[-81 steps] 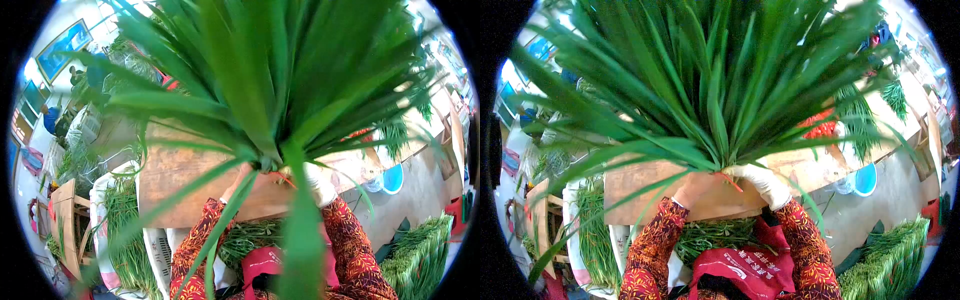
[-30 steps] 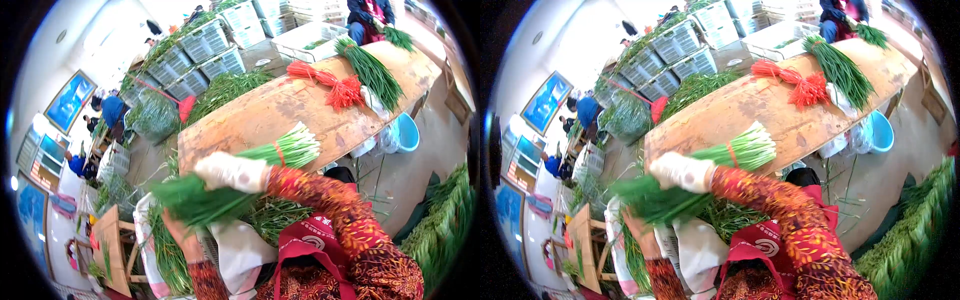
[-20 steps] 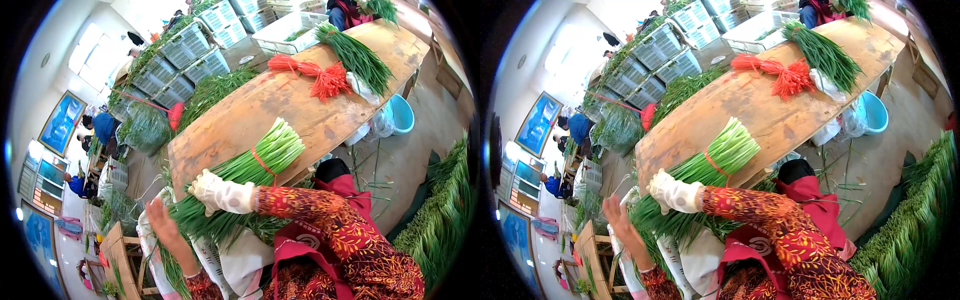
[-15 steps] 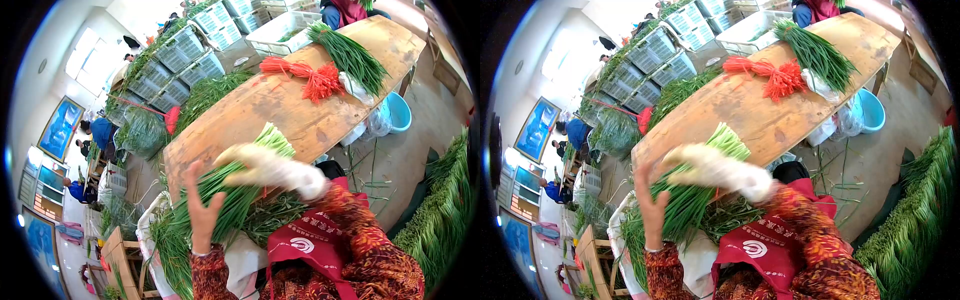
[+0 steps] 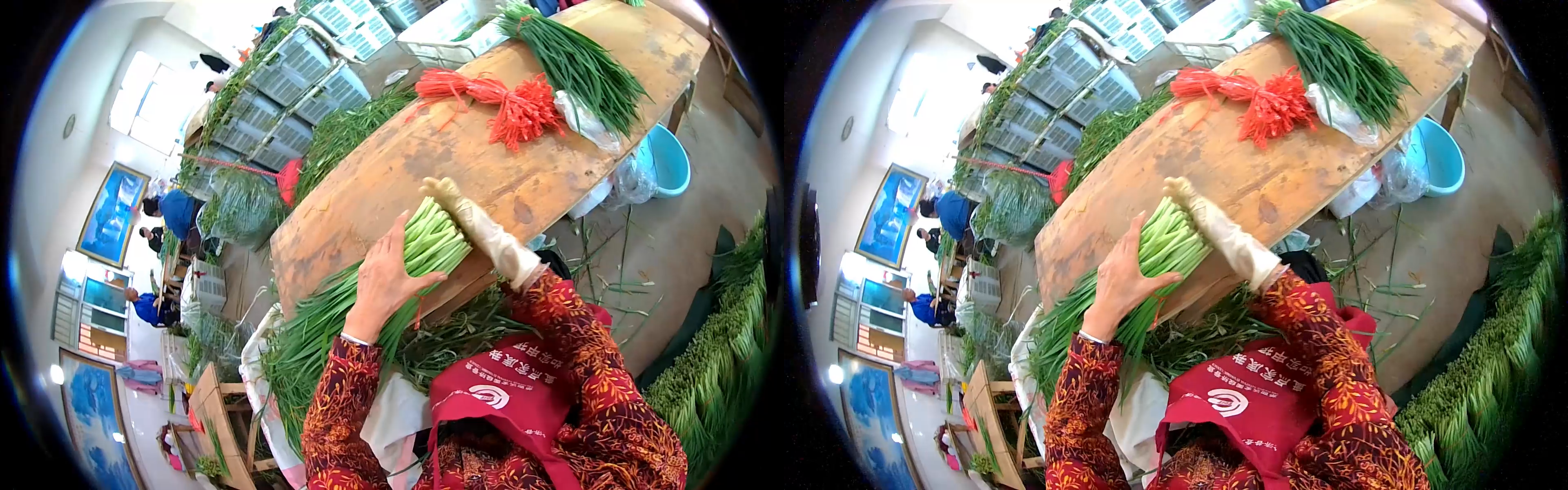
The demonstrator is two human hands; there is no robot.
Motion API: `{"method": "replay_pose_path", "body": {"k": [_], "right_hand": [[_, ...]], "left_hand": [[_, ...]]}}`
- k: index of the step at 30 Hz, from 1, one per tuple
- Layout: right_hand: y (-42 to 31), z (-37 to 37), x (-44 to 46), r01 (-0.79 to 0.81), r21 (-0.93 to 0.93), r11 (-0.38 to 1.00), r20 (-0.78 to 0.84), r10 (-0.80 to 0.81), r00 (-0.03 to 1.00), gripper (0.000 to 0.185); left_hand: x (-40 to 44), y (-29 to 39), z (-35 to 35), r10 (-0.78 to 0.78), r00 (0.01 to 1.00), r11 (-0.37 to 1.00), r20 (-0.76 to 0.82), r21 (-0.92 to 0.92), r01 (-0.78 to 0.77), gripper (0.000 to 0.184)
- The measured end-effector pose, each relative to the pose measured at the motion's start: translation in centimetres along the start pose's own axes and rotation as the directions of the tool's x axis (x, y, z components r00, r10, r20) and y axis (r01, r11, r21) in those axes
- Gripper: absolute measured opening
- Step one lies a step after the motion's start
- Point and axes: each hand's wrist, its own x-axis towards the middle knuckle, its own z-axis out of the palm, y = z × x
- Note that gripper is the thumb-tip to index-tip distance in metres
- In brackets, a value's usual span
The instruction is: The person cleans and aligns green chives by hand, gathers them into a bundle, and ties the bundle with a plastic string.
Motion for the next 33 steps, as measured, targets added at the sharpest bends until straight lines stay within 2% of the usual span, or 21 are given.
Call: {"method": "replay_pose_path", "body": {"k": [1, 2, 4, 7, 10, 11, 14, 18, 21, 24, 27, 30, 32, 33], "right_hand": [[0.5, -1.6, 1.5, 0.06, 0.061, 0.996, 0.041, -0.063, 0.997, 0.049], [0.7, -4.1, 1.1, 0.325, -0.261, 0.909, 0.061, -0.321, 0.945, 0.044], [-3.8, -2.9, -0.8, 0.244, -0.397, 0.885, -0.01, -0.27, 0.963, 0.037], [-6.5, -0.1, -2.6, 0.288, -0.524, 0.801, 0.08, -0.29, 0.954, 0.032], [-6.6, 2.7, -2.2, 0.474, -0.783, 0.403, 0.352, -0.341, 0.872, 0.025], [-6.6, 3.7, -2.1, 0.496, -0.857, 0.138, 0.43, -0.338, 0.837, 0.02], [-6.1, 5.4, -0.7, 0.518, -0.839, -0.165, 0.539, -0.124, 0.833, 0.018], [-6.1, 6.6, 0.4, 0.477, -0.822, -0.312, 0.497, 0.02, 0.868, 0.02], [-6.4, 7.4, 1.0, 0.482, -0.808, -0.339, 0.483, 0.089, 0.871, 0.02], [-6.4, 8.2, 1.3, 0.483, -0.81, -0.332, 0.466, 0.135, 0.874, 0.018], [-6.2, 8.2, 2.4, 0.43, -0.865, -0.259, 0.373, 0.241, 0.896, 0.015], [-6.7, 9.5, 2.2, 0.422, -0.782, -0.459, 0.348, 0.241, 0.906, 0.014], [-8.6, 9.6, 2.4, 0.216, -0.837, -0.502, 0.217, 0.058, 0.975, 0.011], [-9.4, 6.8, 2.8, 0.28, -0.896, -0.346, 0.357, -0.184, 0.916, 0.009]], "left_hand": [[-0.1, -0.1, -0.1, 0.007, 1.0, 0.999, -0.014, -0.034, -0.008, 0.104], [-0.4, -0.2, -0.2, 0.036, 0.999, 0.999, -0.033, 0.033, -0.035, 0.104], [-1.3, -0.7, -0.9, 0.091, 0.994, 0.982, -0.061, 0.169, -0.079, 0.105], [-2.3, -1.2, -0.8, -0.014, 0.999, 0.987, -0.037, 0.157, 0.02, 0.101], [-2.5, -1.8, -0.4, -0.016, 0.996, 0.995, -0.091, 0.093, 0.024, 0.095], [-2.5, -2.0, -0.2, -0.004, 0.993, 0.997, -0.115, 0.071, 0.012, 0.093], [-2.6, -1.9, -0.3, 0.042, 0.986, 0.994, -0.163, 0.103, -0.025, 0.089], [-2.7, -2.2, -0.2, 0.043, 0.982, 0.997, -0.182, 0.074, -0.03, 0.087], [-2.8, -2.4, 0.0, 0.034, 0.977, 0.999, -0.212, 0.029, -0.028, 0.085], [-3.0, -2.5, 0.1, 0.045, 0.968, 0.999, -0.246, 0.025, -0.04, 0.086], [-3.1, -2.5, 0.2, 0.055, 0.963, 0.998, -0.263, 0.054, -0.043, 0.086], [-3.2, -2.5, 0.3, 0.059, 0.96, 0.997, -0.274, 0.064, -0.043, 0.087], [-3.3, -2.6, 0.2, 0.055, 0.961, 0.998, -0.271, 0.053, -0.043, 0.088], [-3.3, -2.6, 0.2, 0.062, 0.959, 0.997, -0.276, 0.06, -0.048, 0.088]]}}
